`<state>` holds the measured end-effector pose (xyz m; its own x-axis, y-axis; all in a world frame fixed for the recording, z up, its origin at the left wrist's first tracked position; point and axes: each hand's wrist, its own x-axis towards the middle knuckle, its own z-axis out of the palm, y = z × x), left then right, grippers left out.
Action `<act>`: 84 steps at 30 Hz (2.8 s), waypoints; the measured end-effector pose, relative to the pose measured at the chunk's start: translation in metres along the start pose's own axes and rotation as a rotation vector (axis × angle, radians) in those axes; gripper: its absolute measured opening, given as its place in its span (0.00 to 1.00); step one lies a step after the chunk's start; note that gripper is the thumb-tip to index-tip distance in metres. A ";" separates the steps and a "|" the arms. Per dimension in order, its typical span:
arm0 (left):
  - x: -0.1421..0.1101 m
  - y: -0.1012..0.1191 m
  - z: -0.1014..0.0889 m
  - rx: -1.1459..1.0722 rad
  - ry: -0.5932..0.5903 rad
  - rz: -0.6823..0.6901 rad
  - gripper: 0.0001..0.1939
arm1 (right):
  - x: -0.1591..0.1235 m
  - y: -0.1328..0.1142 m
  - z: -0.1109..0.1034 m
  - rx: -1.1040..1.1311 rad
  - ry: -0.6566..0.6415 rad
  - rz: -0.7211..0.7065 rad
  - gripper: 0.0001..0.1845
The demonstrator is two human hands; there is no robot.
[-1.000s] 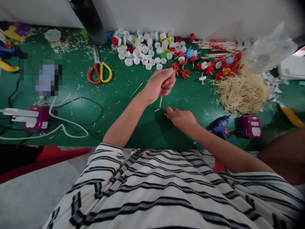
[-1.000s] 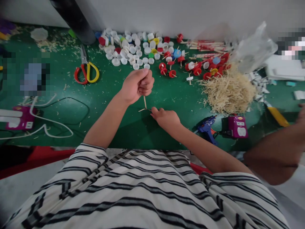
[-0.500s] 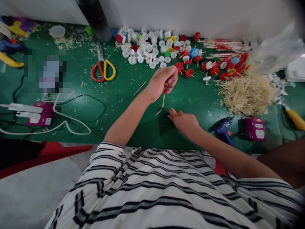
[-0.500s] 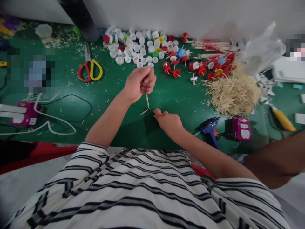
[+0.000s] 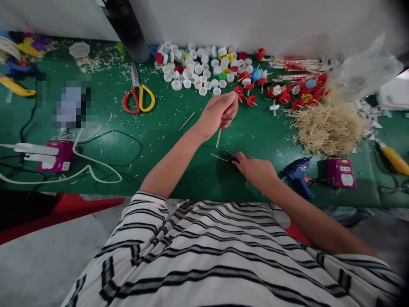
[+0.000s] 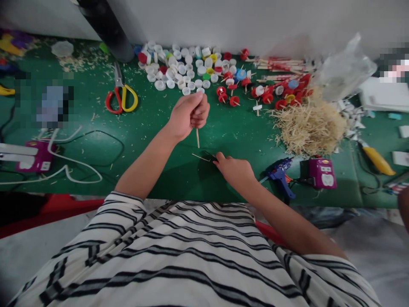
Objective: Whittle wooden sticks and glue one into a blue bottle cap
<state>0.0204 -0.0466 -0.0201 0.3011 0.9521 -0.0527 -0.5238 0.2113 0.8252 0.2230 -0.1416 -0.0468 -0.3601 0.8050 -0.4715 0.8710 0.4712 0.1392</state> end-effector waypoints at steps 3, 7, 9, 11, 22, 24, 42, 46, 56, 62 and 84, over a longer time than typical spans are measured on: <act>0.008 -0.003 0.004 0.092 -0.022 0.112 0.34 | -0.001 0.006 -0.007 0.025 0.060 0.022 0.26; 0.019 -0.002 0.010 0.147 0.019 0.174 0.32 | 0.012 0.011 -0.030 0.029 0.203 0.026 0.28; 0.023 0.001 0.012 0.159 0.071 0.168 0.31 | 0.025 0.012 -0.044 0.030 0.251 0.023 0.29; 0.024 0.004 0.013 0.168 0.115 0.163 0.30 | 0.038 0.013 -0.054 0.031 0.260 0.020 0.29; 0.025 0.006 0.004 0.228 0.217 0.101 0.24 | 0.073 0.006 -0.049 0.088 0.264 -0.010 0.30; 0.026 0.006 0.006 0.214 0.221 0.094 0.23 | 0.073 0.005 -0.048 0.117 0.244 0.001 0.29; 0.026 0.001 0.004 0.231 0.145 0.055 0.26 | 0.062 -0.005 -0.041 0.178 0.196 0.093 0.28; 0.026 0.001 0.007 0.237 0.160 0.047 0.26 | 0.058 -0.008 -0.042 0.200 0.178 0.106 0.28; 0.027 0.004 0.007 0.251 0.214 0.099 0.27 | 0.054 -0.018 -0.033 0.236 0.125 0.114 0.26; 0.020 0.007 0.000 0.197 0.253 0.119 0.28 | 0.055 -0.022 -0.021 0.223 0.088 0.086 0.25; 0.016 0.003 -0.002 0.255 0.159 0.141 0.29 | 0.027 -0.013 -0.014 0.097 -0.022 0.060 0.24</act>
<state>0.0220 -0.0300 -0.0196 0.1007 0.9949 0.0016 -0.3291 0.0318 0.9437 0.1974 -0.1205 -0.0495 -0.2997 0.8224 -0.4836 0.9195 0.3842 0.0836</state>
